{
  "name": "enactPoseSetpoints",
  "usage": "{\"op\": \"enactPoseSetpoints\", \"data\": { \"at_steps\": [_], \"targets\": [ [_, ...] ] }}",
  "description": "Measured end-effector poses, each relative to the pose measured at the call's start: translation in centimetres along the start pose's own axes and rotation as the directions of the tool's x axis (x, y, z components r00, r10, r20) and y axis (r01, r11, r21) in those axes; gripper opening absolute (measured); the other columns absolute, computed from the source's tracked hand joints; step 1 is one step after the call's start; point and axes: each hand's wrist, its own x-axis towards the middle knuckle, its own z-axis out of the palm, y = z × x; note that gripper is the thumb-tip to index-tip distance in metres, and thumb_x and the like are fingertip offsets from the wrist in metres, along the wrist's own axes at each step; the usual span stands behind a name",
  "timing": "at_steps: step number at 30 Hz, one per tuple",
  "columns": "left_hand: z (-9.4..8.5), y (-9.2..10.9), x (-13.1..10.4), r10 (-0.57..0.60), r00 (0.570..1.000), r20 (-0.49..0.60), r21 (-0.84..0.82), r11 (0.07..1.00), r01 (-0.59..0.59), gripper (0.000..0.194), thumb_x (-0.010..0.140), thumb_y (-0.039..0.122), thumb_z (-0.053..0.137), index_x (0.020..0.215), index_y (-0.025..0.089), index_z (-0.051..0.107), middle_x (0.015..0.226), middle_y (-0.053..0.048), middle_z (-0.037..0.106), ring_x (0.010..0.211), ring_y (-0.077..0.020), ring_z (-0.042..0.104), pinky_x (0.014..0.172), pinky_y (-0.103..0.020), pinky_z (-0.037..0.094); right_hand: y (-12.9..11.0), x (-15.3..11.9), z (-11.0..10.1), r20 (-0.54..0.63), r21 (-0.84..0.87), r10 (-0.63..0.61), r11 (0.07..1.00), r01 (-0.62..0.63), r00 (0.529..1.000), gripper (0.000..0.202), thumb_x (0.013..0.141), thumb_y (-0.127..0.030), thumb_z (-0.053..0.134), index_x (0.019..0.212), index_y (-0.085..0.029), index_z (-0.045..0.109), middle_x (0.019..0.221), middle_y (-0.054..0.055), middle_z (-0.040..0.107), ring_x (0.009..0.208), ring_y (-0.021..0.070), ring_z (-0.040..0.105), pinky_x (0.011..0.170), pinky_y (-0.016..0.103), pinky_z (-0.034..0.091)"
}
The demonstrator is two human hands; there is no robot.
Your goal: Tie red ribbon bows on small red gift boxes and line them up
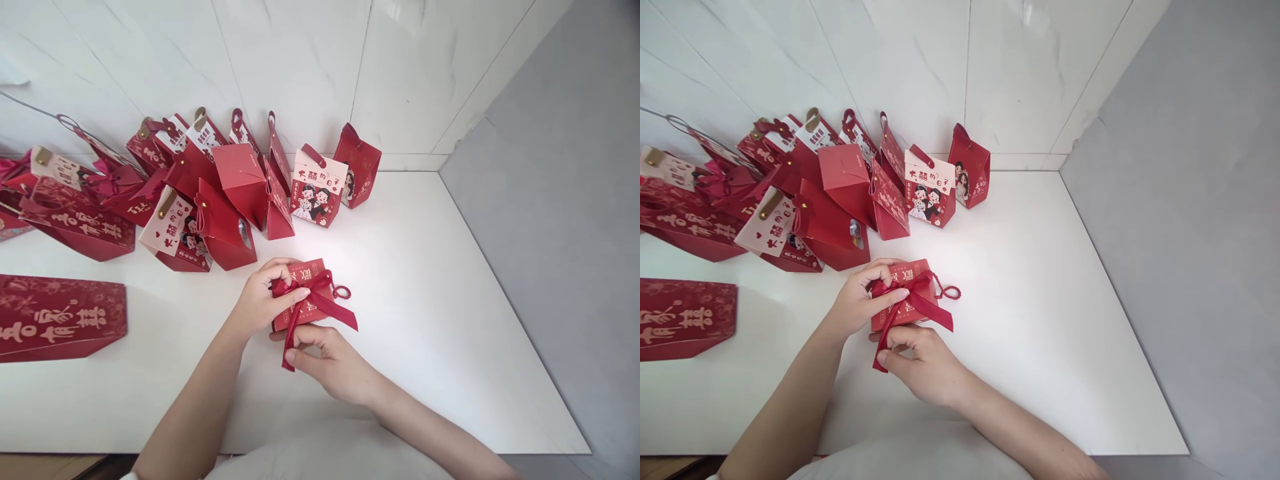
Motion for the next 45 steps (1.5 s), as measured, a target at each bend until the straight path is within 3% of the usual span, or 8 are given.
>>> {"op": "enactPoseSetpoints", "data": {
  "at_steps": [12, 15, 20, 22, 25, 28, 34, 45],
  "targets": [
    [0.0, 0.0, 0.0, -0.015, 1.000, 0.015, -0.032, 0.999, 0.015, 0.034, 0.077, 0.033, 0.075, 0.067, 0.020, 0.045, 0.118, -0.007, 0.064, 0.109, -0.0235, 0.063, 0.096, -0.037, 0.048, -0.5, -0.1, -0.9, 0.108, -0.119, -0.049, 0.991, 0.062, 0.993, 0.017, 0.091, -0.024, 0.059, 0.077, -0.022, 0.067, 0.128, 0.001, 0.065, 0.132, 0.0216, 0.052, 0.106, 0.033, 0.041],
    [-0.2, 0.0, 0.1, -0.015, 1.000, 0.011, -0.051, 0.999, 0.015, 0.033, 0.076, 0.036, 0.076, 0.067, 0.020, 0.048, 0.120, -0.008, 0.065, 0.110, -0.0255, 0.063, 0.097, -0.039, 0.048, -1.0, -0.5, -1.7, 0.225, -0.270, -0.103, 0.949, 0.163, 0.969, 0.017, 0.093, -0.033, 0.060, 0.086, -0.023, 0.072, 0.127, 0.004, 0.067, 0.125, 0.0232, 0.057, 0.104, 0.035, 0.042],
    [-1.0, -0.6, 0.2, -0.041, 0.999, 0.023, -0.228, 0.973, 0.045, 0.038, 0.087, 0.048, 0.062, 0.063, 0.019, 0.057, 0.125, -0.011, 0.064, 0.116, -0.0304, 0.061, 0.101, -0.044, 0.046, -3.5, -2.6, -4.2, 0.501, -0.353, 0.078, 0.928, 0.121, 0.862, 0.028, 0.096, -0.041, 0.054, 0.103, -0.022, 0.074, 0.101, 0.005, 0.076, 0.092, 0.0204, 0.071, 0.082, 0.031, 0.052],
    [-1.3, -0.8, 0.2, -0.039, 0.999, 0.006, -0.286, 0.957, 0.039, 0.039, 0.088, 0.049, 0.060, 0.063, 0.019, 0.060, 0.125, -0.011, 0.065, 0.118, -0.0309, 0.060, 0.103, -0.045, 0.046, -4.9, -3.1, -5.2, 0.454, -0.309, 0.036, 0.944, 0.119, 0.890, 0.028, 0.097, -0.041, 0.053, 0.101, -0.022, 0.073, 0.098, 0.004, 0.075, 0.091, 0.0195, 0.070, 0.081, 0.031, 0.052],
    [-1.5, -0.9, 0.1, -0.042, 0.999, -0.010, -0.340, 0.940, 0.036, 0.037, 0.086, 0.048, 0.064, 0.062, 0.019, 0.059, 0.125, -0.011, 0.065, 0.119, -0.0313, 0.059, 0.103, -0.045, 0.046, -6.5, -1.9, -6.7, 0.080, -0.384, -0.125, 0.912, 0.146, 0.989, 0.029, 0.097, -0.045, 0.052, 0.090, -0.022, 0.070, 0.093, 0.004, 0.071, 0.087, 0.0190, 0.064, 0.080, 0.033, 0.050],
    [-1.2, -0.7, 0.0, -0.031, 0.999, -0.013, -0.369, 0.929, 0.024, 0.034, 0.083, 0.045, 0.067, 0.063, 0.019, 0.059, 0.124, -0.011, 0.066, 0.118, -0.0313, 0.059, 0.103, -0.045, 0.046, -6.7, 1.6, -8.4, -0.162, -0.447, -0.287, 0.874, 0.189, 0.944, 0.029, 0.097, -0.045, 0.050, 0.095, -0.022, 0.067, 0.110, 0.004, 0.067, 0.105, 0.0197, 0.060, 0.096, 0.036, 0.044],
    [-0.7, -0.8, 0.2, -0.038, 0.999, -0.036, -0.361, 0.932, 0.022, 0.031, 0.084, 0.045, 0.066, 0.068, 0.019, 0.063, 0.125, -0.011, 0.065, 0.119, -0.0305, 0.060, 0.101, -0.044, 0.048, -5.3, 6.9, -10.2, -0.089, -0.410, -0.150, 0.907, 0.101, 0.985, 0.048, 0.095, -0.060, 0.045, 0.079, -0.019, 0.066, 0.114, 0.006, 0.067, 0.119, 0.0260, 0.055, 0.101, 0.041, 0.041],
    [0.3, -0.6, 0.1, 0.055, 0.998, -0.032, -0.103, 0.993, -0.058, 0.036, 0.080, 0.044, 0.070, 0.065, 0.019, 0.049, 0.118, -0.010, 0.065, 0.108, -0.0264, 0.063, 0.100, -0.043, 0.047, -6.6, 3.6, -9.3, 0.168, -0.413, -0.143, 0.888, 0.201, 0.975, 0.045, 0.093, -0.056, 0.053, 0.070, -0.022, 0.072, 0.137, 0.001, 0.058, 0.094, 0.0195, 0.067, 0.083, 0.037, 0.052]
  ]
}}
